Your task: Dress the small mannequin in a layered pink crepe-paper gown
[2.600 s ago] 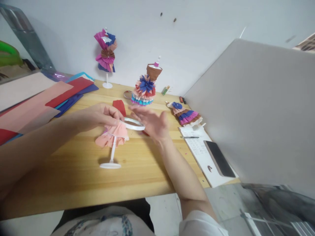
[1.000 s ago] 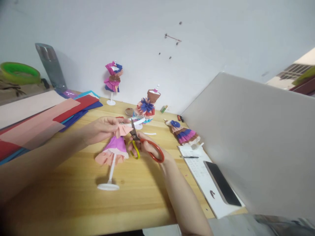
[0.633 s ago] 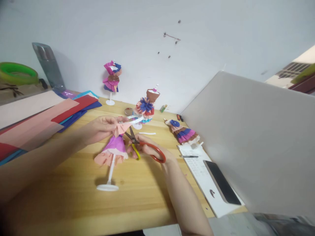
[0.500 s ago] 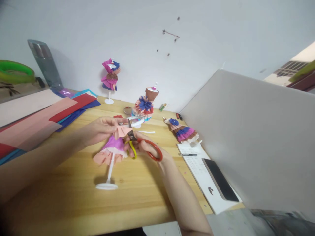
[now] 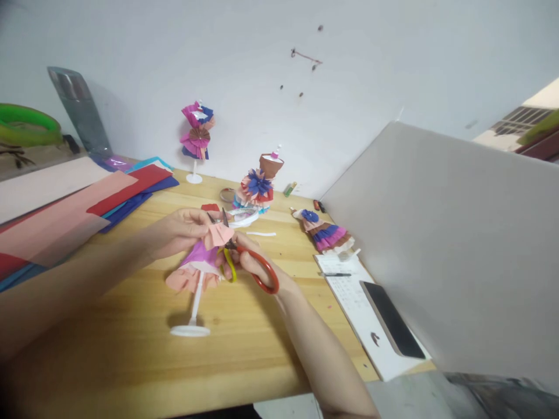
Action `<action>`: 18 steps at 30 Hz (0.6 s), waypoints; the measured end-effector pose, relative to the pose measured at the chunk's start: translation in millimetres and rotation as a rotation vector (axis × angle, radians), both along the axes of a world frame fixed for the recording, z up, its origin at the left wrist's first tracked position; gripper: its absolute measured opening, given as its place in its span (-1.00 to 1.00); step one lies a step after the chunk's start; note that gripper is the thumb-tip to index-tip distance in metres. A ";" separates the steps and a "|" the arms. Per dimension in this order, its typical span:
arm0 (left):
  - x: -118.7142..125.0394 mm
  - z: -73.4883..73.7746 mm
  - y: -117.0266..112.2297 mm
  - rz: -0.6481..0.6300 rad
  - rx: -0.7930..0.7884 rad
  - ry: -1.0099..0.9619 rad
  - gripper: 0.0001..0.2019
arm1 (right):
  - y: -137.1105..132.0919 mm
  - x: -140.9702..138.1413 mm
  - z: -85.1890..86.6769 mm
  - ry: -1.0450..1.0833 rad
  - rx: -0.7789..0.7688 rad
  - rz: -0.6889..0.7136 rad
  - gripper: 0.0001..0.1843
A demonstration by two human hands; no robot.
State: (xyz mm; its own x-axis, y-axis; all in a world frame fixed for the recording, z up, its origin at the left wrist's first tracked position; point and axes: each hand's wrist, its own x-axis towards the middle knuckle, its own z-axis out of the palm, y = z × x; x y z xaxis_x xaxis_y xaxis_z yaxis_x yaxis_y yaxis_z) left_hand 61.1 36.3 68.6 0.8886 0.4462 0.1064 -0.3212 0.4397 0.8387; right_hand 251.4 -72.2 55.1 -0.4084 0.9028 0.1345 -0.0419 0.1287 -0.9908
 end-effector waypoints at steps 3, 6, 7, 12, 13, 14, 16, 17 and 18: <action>0.2 -1.8 0.7 -0.018 -0.007 0.011 -0.81 | 1.3 -2.6 -0.5 -0.024 0.042 -0.057 -0.39; 1.1 -3.2 1.8 0.062 -0.004 0.031 -0.81 | 2.9 -5.0 -3.1 -0.041 0.092 -0.111 -0.44; 1.4 -3.3 2.1 0.083 0.000 0.033 -0.80 | 3.1 -5.9 -4.2 -0.036 0.092 -0.119 -0.46; 1.5 -1.4 3.1 0.123 0.018 0.046 -0.79 | 2.0 -13.3 -8.3 0.016 0.047 -0.152 -0.54; 1.4 -1.1 3.4 0.130 0.015 0.043 -0.79 | 1.6 -14.8 -8.5 0.027 0.034 -0.168 -0.55; 1.3 -1.0 3.6 0.137 0.008 0.038 -0.80 | 1.1 -16.1 -8.5 0.039 0.023 -0.183 -0.57; 1.5 -1.2 3.8 0.141 -0.010 0.028 -0.80 | 0.2 -17.6 -7.9 0.053 -0.001 -0.196 -0.58; 1.7 -1.4 3.7 0.139 -0.022 0.026 -0.81 | -0.2 -17.9 -7.5 0.049 -0.007 -0.196 -0.57; 2.0 -1.5 3.3 0.131 -0.034 0.024 -0.81 | -0.6 -17.9 -7.0 0.038 -0.007 -0.194 -0.57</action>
State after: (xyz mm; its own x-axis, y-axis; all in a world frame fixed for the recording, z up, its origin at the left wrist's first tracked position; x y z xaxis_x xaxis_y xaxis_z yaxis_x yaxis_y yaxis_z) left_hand 63.1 39.6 67.1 0.8243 0.5620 0.0686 -0.3581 0.4237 0.8320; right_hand 233.5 -72.7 48.1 -0.2219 0.9650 0.1398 -0.0542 0.1309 -0.9899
